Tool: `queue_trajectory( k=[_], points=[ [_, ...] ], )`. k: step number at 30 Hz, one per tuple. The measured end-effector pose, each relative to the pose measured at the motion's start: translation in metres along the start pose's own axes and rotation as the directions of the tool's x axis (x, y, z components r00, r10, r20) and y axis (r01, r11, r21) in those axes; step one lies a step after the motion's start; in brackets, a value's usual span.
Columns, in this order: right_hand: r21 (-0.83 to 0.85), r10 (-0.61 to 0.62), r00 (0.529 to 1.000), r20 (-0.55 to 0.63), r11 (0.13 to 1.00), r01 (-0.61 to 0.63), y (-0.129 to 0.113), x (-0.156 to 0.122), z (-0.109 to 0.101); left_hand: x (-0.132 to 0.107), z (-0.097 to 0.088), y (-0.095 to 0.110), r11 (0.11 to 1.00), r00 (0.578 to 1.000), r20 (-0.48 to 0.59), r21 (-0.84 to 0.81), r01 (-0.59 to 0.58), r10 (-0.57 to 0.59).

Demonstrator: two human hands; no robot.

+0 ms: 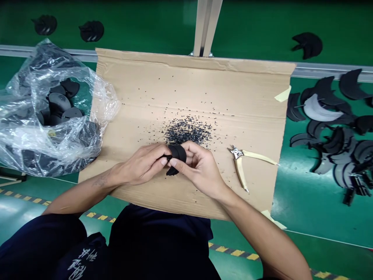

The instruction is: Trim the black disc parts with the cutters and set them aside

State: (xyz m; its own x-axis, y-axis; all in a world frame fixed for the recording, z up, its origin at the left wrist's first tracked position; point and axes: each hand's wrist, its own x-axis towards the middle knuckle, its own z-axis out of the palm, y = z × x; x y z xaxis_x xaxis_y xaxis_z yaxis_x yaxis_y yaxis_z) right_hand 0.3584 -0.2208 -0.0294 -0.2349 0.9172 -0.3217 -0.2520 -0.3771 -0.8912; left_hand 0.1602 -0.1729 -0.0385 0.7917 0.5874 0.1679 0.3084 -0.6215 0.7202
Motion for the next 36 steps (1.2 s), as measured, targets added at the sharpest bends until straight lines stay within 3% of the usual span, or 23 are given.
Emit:
queue_trajectory(
  k=[6, 12, 20, 28, 32, 36],
  points=[
    [0.067, 0.08, 0.995, 0.052, 0.994, -0.083, -0.004, 0.0, -0.001, 0.0, 0.001, -0.001, 0.999, 1.0, -0.023, -0.047, -0.009, 0.008],
    [0.134, 0.085, 0.993, 0.077, 0.986, -0.095, -0.001, 0.002, -0.001, -0.001, 0.001, 0.0, 0.999, 0.998, -0.057, 0.002, -0.038, 0.038],
    [0.196, 0.1, 0.99, 0.097, 0.974, -0.117, 0.003, 0.003, -0.002, 0.0, 0.006, -0.003, 0.947, 0.98, -0.114, 0.296, -0.121, 0.16],
    [0.27, 0.192, 0.968, 0.159, 0.935, -0.23, -0.001, -0.002, 0.0, 0.0, 0.007, -0.004, 0.842, 0.926, -0.112, 0.465, -0.273, 0.362],
    [0.287, 0.178, 0.969, 0.172, 0.932, -0.222, 0.002, -0.004, 0.001, -0.001, 0.009, -0.004, 0.823, 0.909, -0.104, 0.475, -0.311, 0.404],
    [0.236, 0.139, 0.983, 0.119, 0.958, -0.164, 0.003, -0.006, 0.001, -0.001, 0.012, -0.004, 0.87, 0.93, -0.102, 0.402, -0.287, 0.354]
  ],
)
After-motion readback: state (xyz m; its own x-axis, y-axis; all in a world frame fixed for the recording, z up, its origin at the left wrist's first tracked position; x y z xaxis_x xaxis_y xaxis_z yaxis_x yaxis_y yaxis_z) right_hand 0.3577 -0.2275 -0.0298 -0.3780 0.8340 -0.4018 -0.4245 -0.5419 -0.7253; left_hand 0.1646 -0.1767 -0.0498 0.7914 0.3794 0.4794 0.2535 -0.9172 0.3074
